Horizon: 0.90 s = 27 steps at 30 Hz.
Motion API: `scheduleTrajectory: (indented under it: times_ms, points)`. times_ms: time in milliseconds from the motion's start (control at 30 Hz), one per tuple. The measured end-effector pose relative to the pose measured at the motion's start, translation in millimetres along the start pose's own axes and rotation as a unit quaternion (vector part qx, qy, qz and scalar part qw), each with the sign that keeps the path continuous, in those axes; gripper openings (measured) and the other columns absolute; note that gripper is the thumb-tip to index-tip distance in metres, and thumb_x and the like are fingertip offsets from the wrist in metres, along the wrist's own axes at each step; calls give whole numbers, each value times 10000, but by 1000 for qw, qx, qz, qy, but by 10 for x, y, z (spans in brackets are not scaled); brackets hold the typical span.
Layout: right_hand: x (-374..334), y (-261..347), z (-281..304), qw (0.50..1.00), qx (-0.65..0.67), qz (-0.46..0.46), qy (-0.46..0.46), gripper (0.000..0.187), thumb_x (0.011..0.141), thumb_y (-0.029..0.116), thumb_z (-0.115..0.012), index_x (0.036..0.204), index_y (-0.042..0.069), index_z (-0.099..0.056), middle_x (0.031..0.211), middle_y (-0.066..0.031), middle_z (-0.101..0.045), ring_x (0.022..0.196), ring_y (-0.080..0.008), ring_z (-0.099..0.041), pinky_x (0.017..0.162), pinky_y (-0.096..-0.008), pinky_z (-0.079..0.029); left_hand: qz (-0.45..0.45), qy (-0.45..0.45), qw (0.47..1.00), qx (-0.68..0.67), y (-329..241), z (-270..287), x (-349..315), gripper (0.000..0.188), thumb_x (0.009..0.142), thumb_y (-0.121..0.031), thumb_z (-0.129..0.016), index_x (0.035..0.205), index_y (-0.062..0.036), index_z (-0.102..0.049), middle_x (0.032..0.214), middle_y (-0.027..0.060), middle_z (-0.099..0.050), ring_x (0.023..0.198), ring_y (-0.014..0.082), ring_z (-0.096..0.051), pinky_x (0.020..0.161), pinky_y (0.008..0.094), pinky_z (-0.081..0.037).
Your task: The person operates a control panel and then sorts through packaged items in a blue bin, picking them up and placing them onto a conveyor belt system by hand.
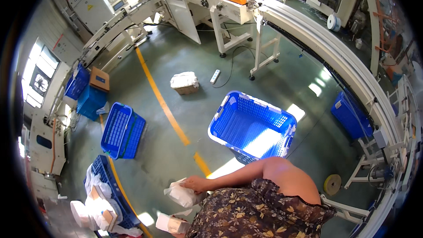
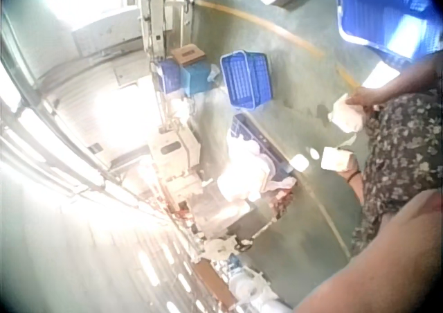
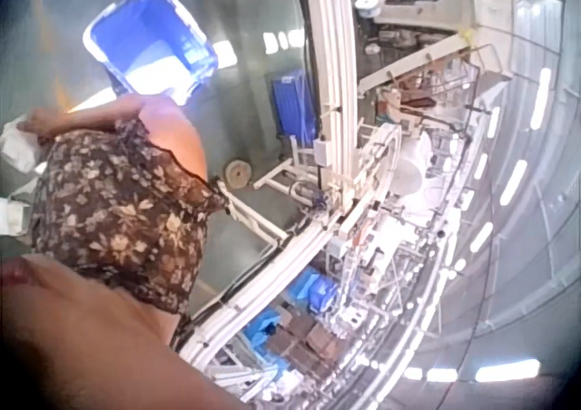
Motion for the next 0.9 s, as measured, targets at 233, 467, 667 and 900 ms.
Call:
scheduleTrajectory:
  times_ms: [233, 467, 667, 900]
  points:
    - [1143, 658, 600, 996, 38, 30, -79, 456, 992, 458, -453, 1225, 94, -599, 675, 41, -463, 538, -70, -409, 478, -226, -392, 85, -8, 996, 6, 317, -684, 2159, 437, 954, -381, -424, 1230, -69, -559, 1012, 78, -633, 826, 211, -592, 730, 338, -495]
    - [3282, 1791, 1010, 999, -18, 40, -24, 499, 978, 457, -468, 1156, 8, -594, 802, -37, -580, 577, -113, -503, 489, -269, -446, 145, 6, 989, 25, -173, -1208, 4723, 415, 951, -378, -434, 1200, -78, -574, 989, 73, -631, 804, 207, -589, 719, 336, -492]
    - [5058, 2885, 1671, 990, -36, 130, -39, 434, 991, 450, -460, 998, 44, -612, 747, 40, -531, 640, -71, -478, 493, -251, -427, 151, -66, 986, -25, -1076, -1293, 6486, 396, 947, -375, -442, 1175, -85, -586, 969, 68, -630, 785, 204, -587, 710, 333, -489]
    - [6727, 3547, 3536, 941, 304, -25, -143, 323, 956, 301, -549, 1076, 7, -609, 793, -46, -623, 591, -140, -557, 512, -271, -444, 207, 137, 951, -187, -1546, -3075, 8811, 325, 928, -354, -463, 1038, -87, -614, 889, 101, -641, 801, 267, -620, 696, 422, -516]
Point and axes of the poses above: each hand's wrist, its own x-axis towards the middle knuckle, its own z-axis out of the back of the hand, y = z × x, the point moved 9 cm from there along x, towards the middle knuckle
